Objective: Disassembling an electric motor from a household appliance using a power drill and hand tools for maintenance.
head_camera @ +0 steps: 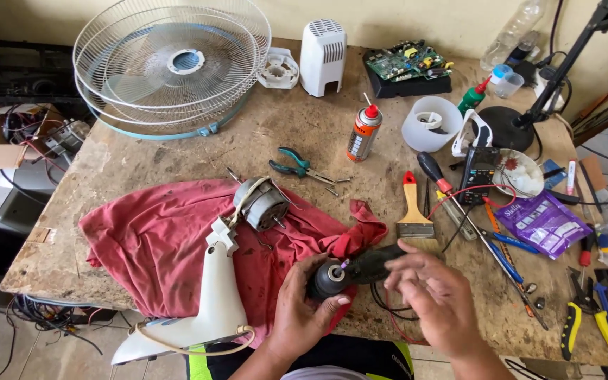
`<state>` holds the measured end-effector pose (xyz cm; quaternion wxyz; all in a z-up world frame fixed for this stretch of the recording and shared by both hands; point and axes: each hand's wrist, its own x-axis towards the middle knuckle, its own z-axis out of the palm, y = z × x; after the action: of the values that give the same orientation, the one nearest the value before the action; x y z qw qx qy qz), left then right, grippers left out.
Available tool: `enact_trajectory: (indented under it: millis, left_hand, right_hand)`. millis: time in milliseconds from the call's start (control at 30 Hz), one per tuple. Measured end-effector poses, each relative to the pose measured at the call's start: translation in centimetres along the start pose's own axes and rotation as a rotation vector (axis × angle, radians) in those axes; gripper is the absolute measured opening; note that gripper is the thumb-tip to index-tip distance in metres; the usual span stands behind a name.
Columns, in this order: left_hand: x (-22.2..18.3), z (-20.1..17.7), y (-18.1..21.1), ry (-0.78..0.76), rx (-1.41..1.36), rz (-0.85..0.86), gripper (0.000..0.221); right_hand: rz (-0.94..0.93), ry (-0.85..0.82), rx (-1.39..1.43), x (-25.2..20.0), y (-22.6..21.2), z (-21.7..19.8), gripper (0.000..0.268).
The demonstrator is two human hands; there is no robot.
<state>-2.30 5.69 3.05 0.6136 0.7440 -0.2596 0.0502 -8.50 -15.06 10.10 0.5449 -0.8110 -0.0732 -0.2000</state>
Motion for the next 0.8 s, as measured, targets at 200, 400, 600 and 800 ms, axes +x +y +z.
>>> enact_trajectory:
  millis: [200,400,600,800]
  left_hand:
    - [0.1,0.0,-0.2,-0.037,0.024,0.016,0.064]
    - [0.6,-0.6,0.2,-0.047,0.017,-0.019,0.066]
    - [4.4,-1.0,1.2,-0.473,-0.341,-0.065,0.056]
    - [3.1,1.7,1.0,-0.342,-0.271,-0.068,0.036]
  right_hand:
    - [-0.001,-0.478,-0.205,2.4,-2.0,1.2,0.093]
    - [-0.21,-0.267,-0.342,4.7,-1.7,1.3,0.039]
    - [-0.561,-0.726,-0.506,8.2,-0.5,1.5,0.052]
    - [-0.875,-0.749,-0.525,9.3,-0.5,3.0,0.049]
